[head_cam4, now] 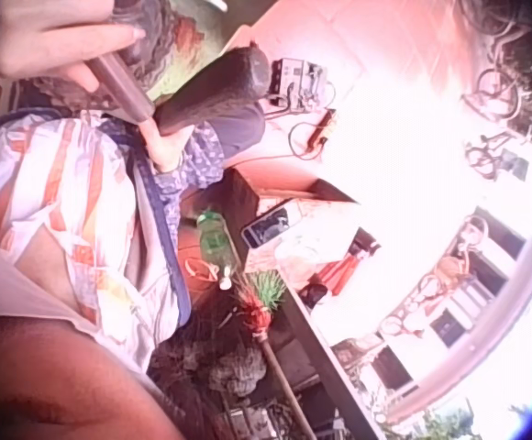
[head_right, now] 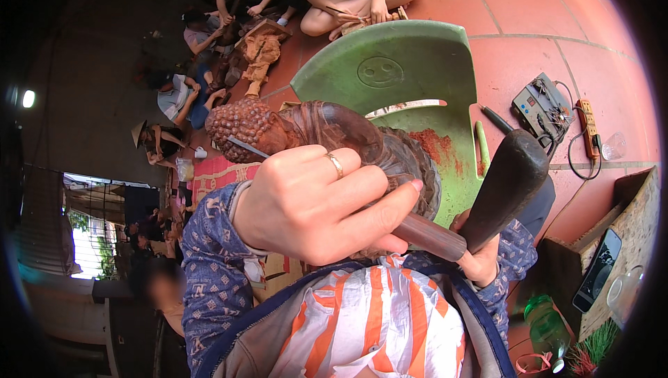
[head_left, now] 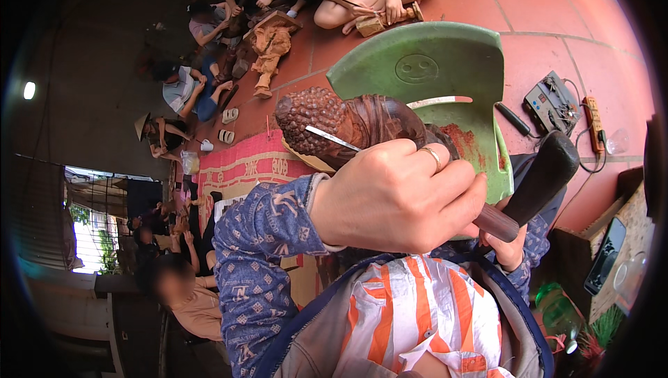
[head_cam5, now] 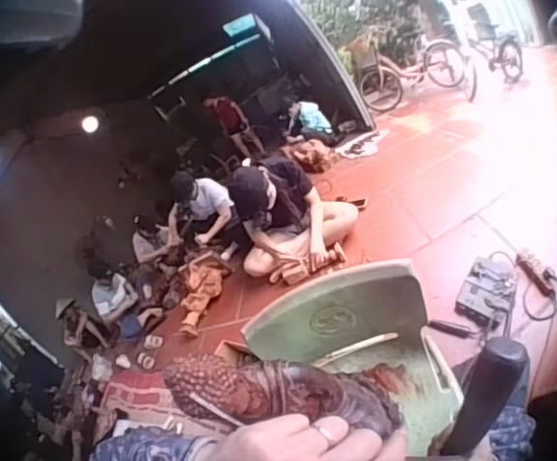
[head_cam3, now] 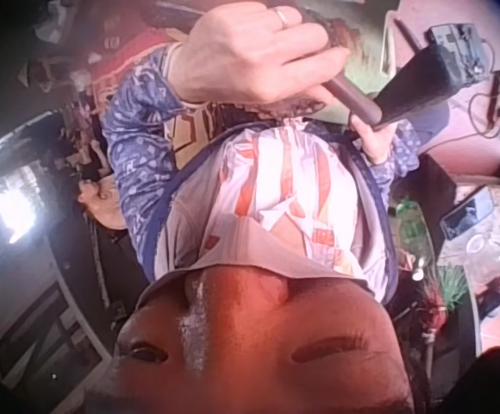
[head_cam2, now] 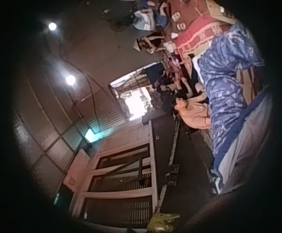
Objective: The person carves a wooden Buddha head sculpture using a chisel and mallet. They hold the sculpture in their lap and repeatedly strike the chisel to refine the details of the head and hair.
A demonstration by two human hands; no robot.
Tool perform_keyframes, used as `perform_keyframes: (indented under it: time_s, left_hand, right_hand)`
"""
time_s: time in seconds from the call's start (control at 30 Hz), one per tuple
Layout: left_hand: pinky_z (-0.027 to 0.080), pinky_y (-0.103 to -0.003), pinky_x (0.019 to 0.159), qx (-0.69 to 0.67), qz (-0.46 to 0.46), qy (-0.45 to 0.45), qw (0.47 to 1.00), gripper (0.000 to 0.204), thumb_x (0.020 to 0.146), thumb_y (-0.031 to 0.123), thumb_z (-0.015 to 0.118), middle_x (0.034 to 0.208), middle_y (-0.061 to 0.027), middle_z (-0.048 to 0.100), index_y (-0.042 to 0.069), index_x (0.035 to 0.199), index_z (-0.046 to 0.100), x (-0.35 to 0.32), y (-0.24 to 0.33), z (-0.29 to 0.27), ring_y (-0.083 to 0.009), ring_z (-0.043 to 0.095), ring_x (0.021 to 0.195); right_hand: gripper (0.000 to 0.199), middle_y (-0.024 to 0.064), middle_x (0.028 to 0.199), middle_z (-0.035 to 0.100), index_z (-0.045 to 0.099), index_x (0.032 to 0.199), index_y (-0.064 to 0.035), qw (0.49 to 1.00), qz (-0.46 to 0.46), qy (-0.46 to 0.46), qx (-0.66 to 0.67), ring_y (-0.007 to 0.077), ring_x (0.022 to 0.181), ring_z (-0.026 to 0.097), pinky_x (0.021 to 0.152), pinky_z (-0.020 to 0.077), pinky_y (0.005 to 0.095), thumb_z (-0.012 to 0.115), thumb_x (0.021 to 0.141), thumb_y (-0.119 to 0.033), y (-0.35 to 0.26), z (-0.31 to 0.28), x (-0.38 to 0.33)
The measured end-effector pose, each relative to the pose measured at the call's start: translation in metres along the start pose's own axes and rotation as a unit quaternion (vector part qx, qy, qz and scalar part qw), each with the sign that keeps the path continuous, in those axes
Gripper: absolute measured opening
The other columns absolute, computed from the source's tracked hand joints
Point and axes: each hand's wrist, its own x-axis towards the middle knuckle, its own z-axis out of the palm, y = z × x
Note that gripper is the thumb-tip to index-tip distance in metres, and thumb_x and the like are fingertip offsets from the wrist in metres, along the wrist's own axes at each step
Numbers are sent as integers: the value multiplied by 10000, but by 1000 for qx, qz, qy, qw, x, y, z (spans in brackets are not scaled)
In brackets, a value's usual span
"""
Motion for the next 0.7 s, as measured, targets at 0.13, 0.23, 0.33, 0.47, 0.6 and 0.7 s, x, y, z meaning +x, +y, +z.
perform_keyframes:
  time_s: [0.13,0.23,0.33,0.47,0.6,0.7]
  left_hand:
    - [376,-246,452,-3,-6,5,1000,393,767,394,680,684,13,479,70,988,703,3,0,-5,-120,488,551]
    - [384,-247,454,6,-12,12,1000,394,758,389,686,681,14,470,73,993,704,5,1,-6,-121,487,549]
    - [396,-251,460,20,-13,12,1000,392,757,376,693,692,8,471,69,1001,701,5,0,-1,-124,492,557]
    - [409,-254,475,42,-10,-25,999,387,758,354,698,721,-3,491,55,1005,685,-2,-7,6,-131,515,591]
    - [407,-255,481,45,-16,-53,997,376,761,339,696,730,-6,500,44,992,671,-3,-7,6,-136,528,615]
    - [399,-256,476,53,0,-67,996,366,763,332,693,723,-5,493,42,985,669,-6,-9,6,-136,522,609]
  right_hand:
    - [386,53,882,577,552,982,-10,999,25,6,-31,140,751,552,665,430,276,806,744,-176,-1,-2,-3]
    - [369,53,876,582,558,989,-4,998,37,6,-47,138,747,558,663,437,275,798,758,-162,5,-4,-5]
    - [348,48,833,586,558,1007,8,1000,15,11,-21,132,708,564,637,446,270,778,777,-135,6,2,-4]
    - [346,47,759,583,519,1038,18,999,4,13,50,121,635,550,587,451,263,740,793,-87,-8,24,5]
    - [377,48,744,572,481,1049,-3,998,-27,40,49,119,639,527,586,443,268,743,787,-76,6,37,3]
    - [389,53,737,556,468,1068,-11,995,-45,59,67,122,644,520,593,438,264,740,796,-68,13,49,1]
